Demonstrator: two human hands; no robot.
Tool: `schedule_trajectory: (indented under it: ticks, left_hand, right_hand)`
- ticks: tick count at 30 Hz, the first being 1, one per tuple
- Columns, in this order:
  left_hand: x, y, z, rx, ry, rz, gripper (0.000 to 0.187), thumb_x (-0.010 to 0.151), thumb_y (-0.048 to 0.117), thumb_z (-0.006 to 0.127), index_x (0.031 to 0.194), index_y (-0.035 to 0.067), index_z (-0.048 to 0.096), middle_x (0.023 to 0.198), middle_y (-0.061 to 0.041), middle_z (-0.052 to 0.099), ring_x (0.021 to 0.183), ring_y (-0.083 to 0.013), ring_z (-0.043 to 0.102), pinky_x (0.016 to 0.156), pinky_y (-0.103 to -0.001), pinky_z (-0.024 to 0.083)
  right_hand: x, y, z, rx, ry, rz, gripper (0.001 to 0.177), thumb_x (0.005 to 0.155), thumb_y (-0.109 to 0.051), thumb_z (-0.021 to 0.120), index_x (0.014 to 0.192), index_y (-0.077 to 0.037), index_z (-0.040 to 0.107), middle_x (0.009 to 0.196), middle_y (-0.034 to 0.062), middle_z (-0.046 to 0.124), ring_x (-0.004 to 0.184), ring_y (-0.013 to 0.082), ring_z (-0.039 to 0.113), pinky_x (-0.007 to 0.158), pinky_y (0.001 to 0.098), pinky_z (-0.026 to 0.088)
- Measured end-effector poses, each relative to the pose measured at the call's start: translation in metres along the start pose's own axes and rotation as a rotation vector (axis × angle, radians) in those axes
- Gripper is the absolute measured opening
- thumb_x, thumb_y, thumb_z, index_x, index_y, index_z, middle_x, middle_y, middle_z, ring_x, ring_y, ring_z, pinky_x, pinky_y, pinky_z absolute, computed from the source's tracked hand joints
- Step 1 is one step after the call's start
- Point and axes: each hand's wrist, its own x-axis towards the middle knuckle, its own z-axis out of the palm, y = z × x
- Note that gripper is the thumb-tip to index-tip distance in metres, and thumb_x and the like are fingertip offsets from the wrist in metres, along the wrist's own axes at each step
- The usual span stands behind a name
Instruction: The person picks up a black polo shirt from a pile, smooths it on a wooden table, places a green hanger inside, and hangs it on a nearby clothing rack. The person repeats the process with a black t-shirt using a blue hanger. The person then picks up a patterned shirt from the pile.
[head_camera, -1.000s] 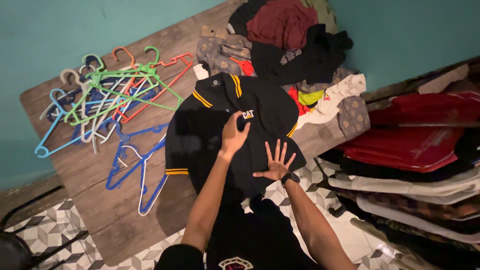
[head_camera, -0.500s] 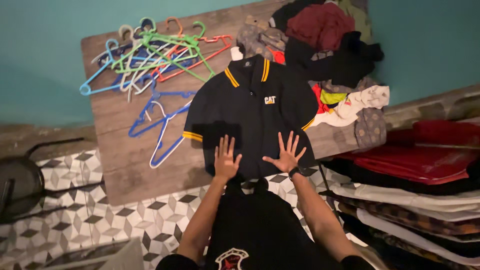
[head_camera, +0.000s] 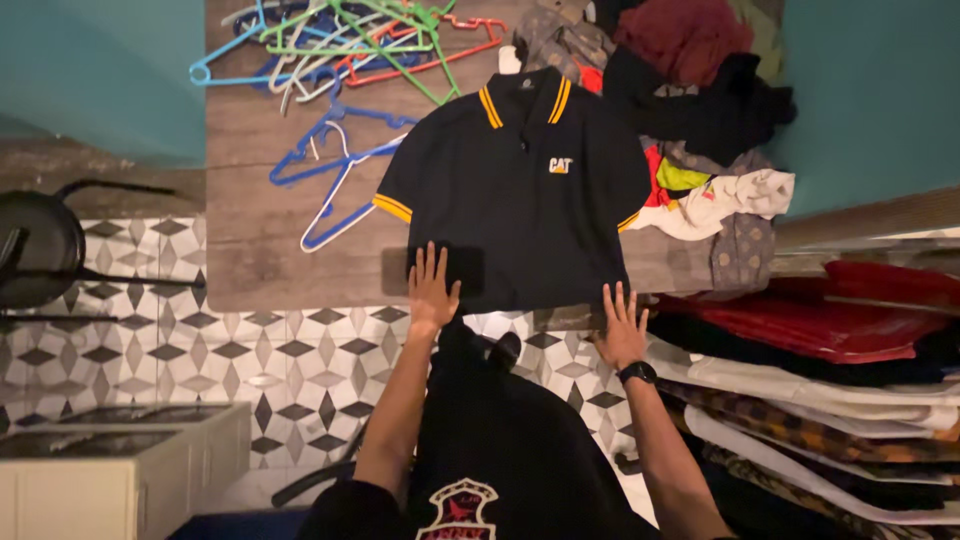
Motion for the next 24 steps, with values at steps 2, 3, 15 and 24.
schedule_trajectory:
  ticks: [2,3,15,24]
  left_hand:
    - [0.004,0.000,-0.004,0.041,-0.075,0.007,0.089,0.089,0.043,0.068,0.162,0.017,0.026,0.171,-0.014,0.011,0.156,-0.0387,0.015,0.121,-0.055,0.024]
    - [0.007,0.000,-0.007,0.062,-0.109,0.014,0.093,0.086,0.045,0.071,0.162,0.019,0.025,0.170,-0.015,0.009,0.156,-0.0394,0.014,0.120,-0.056,0.024]
    - [-0.003,0.026,-0.095,0.281,-0.540,0.197,0.132,0.067,0.060,0.087,0.164,0.015,0.010,0.167,-0.026,0.010,0.155,-0.0454,0.006,0.119,-0.067,0.015]
    - [0.064,-0.034,-0.080,-0.271,-0.032,-0.045,0.058,0.089,0.032,0.070,0.140,0.011,0.055,0.133,-0.017,0.055,0.125,-0.0374,0.054,0.103,-0.053,0.044]
  right_hand:
    - [0.003,-0.012,0.003,0.105,0.083,0.024,0.113,0.078,-0.036,0.081,0.164,-0.022,0.009,0.173,0.0104,0.003,0.159,0.0379,0.004,0.122,0.0626,0.013]
    - [0.008,-0.017,0.003,0.159,0.129,0.037,0.113,0.078,-0.039,0.081,0.163,-0.020,0.009,0.171,0.0136,0.003,0.158,0.0397,0.004,0.122,0.0635,0.013]
    - [0.103,-0.170,-0.001,0.441,-0.159,0.284,0.124,0.071,-0.068,0.077,0.163,-0.045,-0.002,0.172,0.0172,-0.016,0.156,0.0490,-0.010,0.109,0.0847,0.012]
    - [0.119,-0.194,0.019,0.247,-0.275,0.382,0.140,0.061,-0.091,0.065,0.160,-0.042,-0.021,0.160,0.0210,-0.045,0.148,0.0493,-0.036,0.105,0.0859,-0.006]
